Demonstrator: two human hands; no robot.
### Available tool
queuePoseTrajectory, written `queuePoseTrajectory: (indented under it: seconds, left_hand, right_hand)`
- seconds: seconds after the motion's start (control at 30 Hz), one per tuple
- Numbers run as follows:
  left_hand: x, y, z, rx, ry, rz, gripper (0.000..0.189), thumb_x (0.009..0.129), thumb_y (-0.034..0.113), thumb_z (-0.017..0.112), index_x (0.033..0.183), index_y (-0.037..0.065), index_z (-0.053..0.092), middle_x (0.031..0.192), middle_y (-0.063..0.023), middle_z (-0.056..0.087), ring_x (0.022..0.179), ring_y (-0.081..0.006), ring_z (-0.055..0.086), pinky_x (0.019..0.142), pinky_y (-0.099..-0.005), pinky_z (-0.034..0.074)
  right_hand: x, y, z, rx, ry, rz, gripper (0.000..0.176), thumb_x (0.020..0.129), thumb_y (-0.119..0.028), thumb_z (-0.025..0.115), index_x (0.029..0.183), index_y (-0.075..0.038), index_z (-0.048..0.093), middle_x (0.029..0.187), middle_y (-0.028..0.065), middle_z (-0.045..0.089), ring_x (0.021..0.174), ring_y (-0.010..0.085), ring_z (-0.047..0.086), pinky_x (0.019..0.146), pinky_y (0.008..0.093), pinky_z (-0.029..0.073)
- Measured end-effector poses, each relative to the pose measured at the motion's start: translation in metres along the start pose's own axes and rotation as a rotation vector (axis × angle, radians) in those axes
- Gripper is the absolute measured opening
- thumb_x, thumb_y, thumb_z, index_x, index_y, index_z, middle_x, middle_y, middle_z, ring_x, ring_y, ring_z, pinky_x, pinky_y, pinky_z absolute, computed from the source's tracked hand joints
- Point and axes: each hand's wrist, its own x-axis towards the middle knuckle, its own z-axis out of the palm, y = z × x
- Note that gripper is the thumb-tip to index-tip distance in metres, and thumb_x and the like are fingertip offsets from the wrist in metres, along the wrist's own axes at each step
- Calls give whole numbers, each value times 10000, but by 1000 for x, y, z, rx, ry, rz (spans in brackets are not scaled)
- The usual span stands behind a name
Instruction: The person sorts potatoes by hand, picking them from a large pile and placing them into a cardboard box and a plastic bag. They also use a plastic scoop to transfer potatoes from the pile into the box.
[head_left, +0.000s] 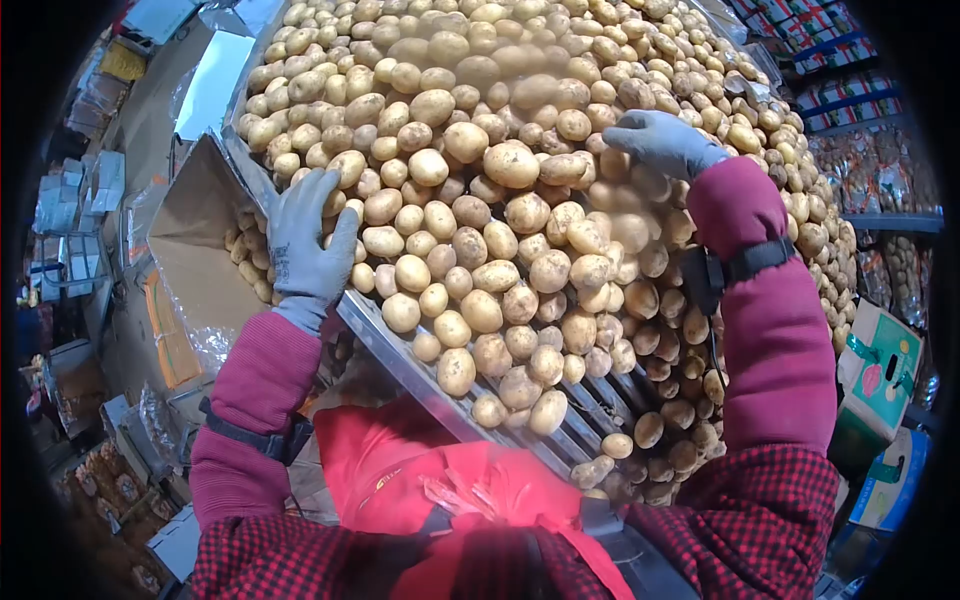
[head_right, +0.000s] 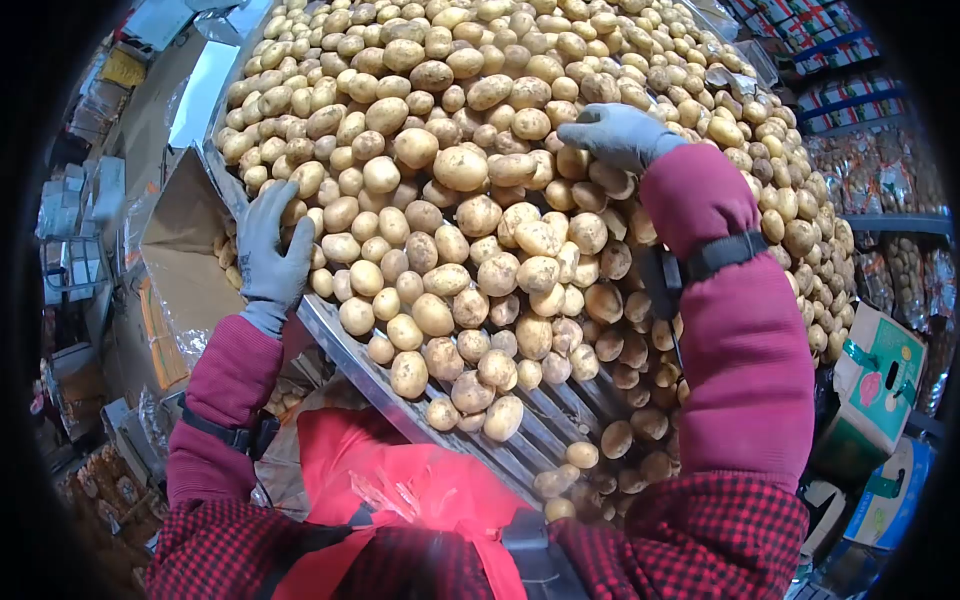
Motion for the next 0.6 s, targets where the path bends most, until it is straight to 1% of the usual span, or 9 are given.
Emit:
queuePoseTrajectory:
  seconds: [0.17, 0.23, 0.27, 0.3, 0.37, 0.4, 0.5, 0.53, 0.6]
  left_hand:
    - [-2, 1, -1, 12, 2, -10, 479, 883, 231, 764, 1333, 98, 664, 1357, -149, 645, 1309, -370, 550, 1137, -481, 397]
    - [0, 0, 0, -9, 0, -10, 486, 880, 231, 765, 1335, 97, 663, 1358, -150, 643, 1313, -370, 545, 1141, -483, 392]
    - [0, 0, 0, -7, -3, -14, 492, 876, 233, 766, 1338, 98, 661, 1356, -152, 641, 1314, -370, 543, 1146, -485, 388]
    - [0, 1, -1, -3, 0, -9, 492, 876, 233, 766, 1338, 98, 661, 1356, -152, 641, 1314, -370, 543, 1146, -485, 388]
    - [-1, 2, -2, 40, -5, 2, 483, 895, 228, 763, 1348, 95, 658, 1372, -155, 645, 1310, -356, 565, 1145, -463, 404]
    - [-1, 1, -1, 44, -11, 7, 494, 897, 243, 765, 1356, 98, 654, 1374, -156, 643, 1310, -360, 564, 1147, -464, 402]
    - [3, 8, -3, 93, -20, 41, 505, 884, 264, 752, 1351, 98, 656, 1359, -166, 637, 1310, -381, 546, 1131, -490, 399]
    - [9, 16, -5, 96, -20, 48, 505, 884, 264, 752, 1351, 98, 656, 1359, -166, 637, 1310, -381, 546, 1131, -490, 399]
    - [22, 43, -5, -63, -83, 137, 529, 873, 262, 748, 1366, 103, 644, 1378, -173, 620, 1277, -388, 563, 1102, -498, 414]
  right_hand:
    - [0, 9, 5, 214, 30, -21, 483, 948, -450, 736, 1217, -49, 708, 1113, 90, 717, 1042, 171, 643, 915, 347, 529]
    - [-9, 1, -3, 206, -86, 9, 737, 857, -591, 775, 1335, -40, 667, 1280, 148, 701, 1168, 245, 657, 1017, 375, 507]
    - [2, 16, 6, 253, -56, -2, 771, 833, -603, 806, 1339, -40, 660, 1226, 140, 701, 1090, 227, 651, 954, 367, 527]
    - [-7, 9, 5, 256, -52, -6, 771, 833, -603, 806, 1339, -40, 660, 1226, 140, 701, 1090, 227, 651, 954, 367, 527]
    - [-40, -16, 7, 410, -120, 150, 785, 836, -617, 808, 1344, -39, 652, 1167, 117, 696, 1007, 202, 630, 865, 363, 533]
    - [-47, -17, 15, 342, -82, 132, 550, 947, -508, 716, 1284, -75, 680, 1163, 76, 701, 1009, 185, 646, 859, 346, 535]
    - [-60, -8, 38, 541, -135, -3, 555, 951, -430, 732, 1315, -21, 644, 1214, 102, 697, 1086, 188, 643, 933, 341, 524]
    - [-69, -10, 37, 456, -102, -67, 572, 952, -400, 738, 1330, 13, 623, 1255, 121, 690, 1145, 191, 631, 997, 342, 510]
    - [-78, -12, 41, 226, -51, -82, 633, 917, -489, 743, 1360, -51, 630, 1301, 126, 694, 1187, 250, 661, 1032, 367, 518]
